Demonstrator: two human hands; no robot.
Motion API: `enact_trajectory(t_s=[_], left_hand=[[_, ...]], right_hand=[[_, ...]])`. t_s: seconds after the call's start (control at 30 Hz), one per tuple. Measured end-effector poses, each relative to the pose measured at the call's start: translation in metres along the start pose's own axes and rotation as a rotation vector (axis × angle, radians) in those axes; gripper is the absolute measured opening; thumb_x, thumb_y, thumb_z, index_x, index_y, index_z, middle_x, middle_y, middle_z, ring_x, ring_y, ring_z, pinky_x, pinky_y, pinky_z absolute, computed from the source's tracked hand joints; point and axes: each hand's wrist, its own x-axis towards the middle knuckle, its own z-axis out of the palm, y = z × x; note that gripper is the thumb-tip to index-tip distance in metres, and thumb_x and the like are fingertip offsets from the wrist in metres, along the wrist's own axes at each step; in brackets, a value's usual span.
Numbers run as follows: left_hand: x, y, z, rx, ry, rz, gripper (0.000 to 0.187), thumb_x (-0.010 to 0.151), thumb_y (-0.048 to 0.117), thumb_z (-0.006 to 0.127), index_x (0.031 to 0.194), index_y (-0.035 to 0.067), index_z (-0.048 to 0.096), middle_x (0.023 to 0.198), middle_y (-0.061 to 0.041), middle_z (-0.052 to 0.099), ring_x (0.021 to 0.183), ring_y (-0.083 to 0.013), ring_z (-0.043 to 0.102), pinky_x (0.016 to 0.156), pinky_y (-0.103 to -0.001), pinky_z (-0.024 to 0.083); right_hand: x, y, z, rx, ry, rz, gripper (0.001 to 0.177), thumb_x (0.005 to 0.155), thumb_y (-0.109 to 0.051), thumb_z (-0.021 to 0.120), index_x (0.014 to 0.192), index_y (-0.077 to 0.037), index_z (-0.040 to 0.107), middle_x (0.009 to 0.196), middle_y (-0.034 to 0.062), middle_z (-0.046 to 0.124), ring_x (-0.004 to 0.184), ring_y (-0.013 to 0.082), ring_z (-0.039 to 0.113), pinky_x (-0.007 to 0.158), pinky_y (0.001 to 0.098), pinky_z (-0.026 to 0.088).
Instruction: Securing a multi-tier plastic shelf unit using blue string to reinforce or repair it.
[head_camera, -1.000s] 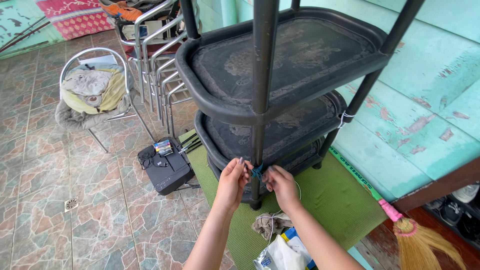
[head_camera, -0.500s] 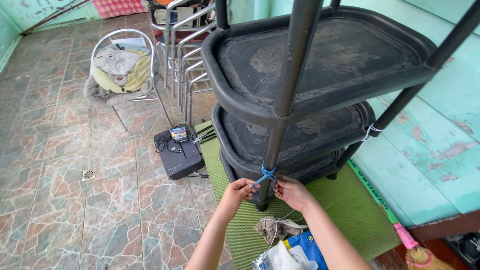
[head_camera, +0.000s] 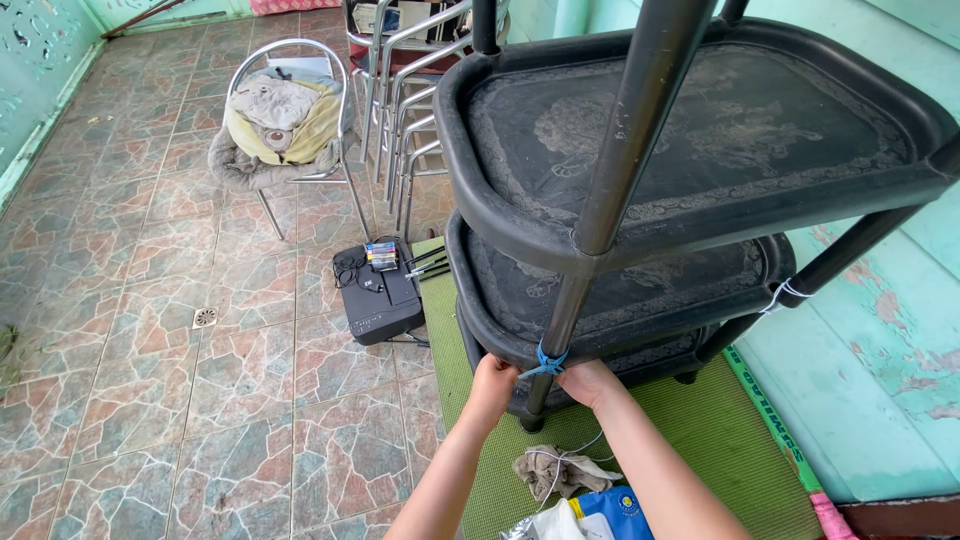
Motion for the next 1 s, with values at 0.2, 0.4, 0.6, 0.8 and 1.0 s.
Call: enact_trajectory(t_s=[0.2,0.4,0.6,0.8,1.0], left_hand=[[-0.005,0.013,-0.002,0.012,-0.055,0.013,0.02,0.085,-0.005,0.06,0.096,-0.001,0.076,0.087,-0.004,0.074,0.078,-0.0144,0.061,0.075,-0.033,0.049],[-0.016,0.018,-0.003,0.006,-0.067,-0.041,0.016,0.092,0.004,0.063,0.103,0.0,0.074,0.095,-0.002,0.076,0.086,-0.0118,0.066,0.082,-0.03,0.051],[-0.043,0.014,-0.042,-0.165,-0.027,-0.094,0.024,0.103,0.022,0.053,0.115,0.008,0.068,0.097,0.001,0.067,0.087,-0.0098,0.061,0.08,-0.029,0.051],[-0.057,0.027,-0.059,-0.299,-0.004,-0.061,0.033,0.106,0.03,0.047,0.12,0.007,0.066,0.1,-0.001,0.068,0.089,-0.0112,0.062,0.078,-0.03,0.051],[-0.051,0.093,-0.055,-0.527,-0.118,-0.161,0.041,0.101,0.032,0.052,0.137,0.012,0.05,0.107,-0.004,0.066,0.099,-0.0129,0.067,0.093,-0.033,0.057]], right_hand=[[0.009,0.009,-0.01,-0.027,0.039,0.022,0.011,0.088,-0.02,0.076,0.094,-0.016,0.068,0.089,-0.0041,0.068,0.087,0.0125,0.063,0.085,0.0352,0.048],[-0.021,-0.002,0.026,-0.057,0.248,0.019,0.011,0.093,-0.021,0.066,0.099,-0.013,0.067,0.09,-0.0028,0.069,0.087,0.0121,0.063,0.084,0.036,0.048],[-0.043,0.032,-0.024,-0.071,0.483,-0.159,0.011,0.098,-0.013,0.058,0.102,-0.005,0.064,0.088,0.0064,0.066,0.078,0.0175,0.064,0.079,0.0368,0.055],[-0.093,0.025,0.026,-0.178,0.509,-0.331,0.019,0.101,-0.019,0.054,0.109,-0.006,0.065,0.091,0.0059,0.066,0.079,0.0161,0.064,0.078,0.0344,0.054],[-0.098,-0.003,0.062,0.047,0.467,-0.319,0.041,0.097,-0.04,0.058,0.121,-0.007,0.057,0.11,0.0091,0.064,0.106,0.0214,0.064,0.089,0.038,0.056]])
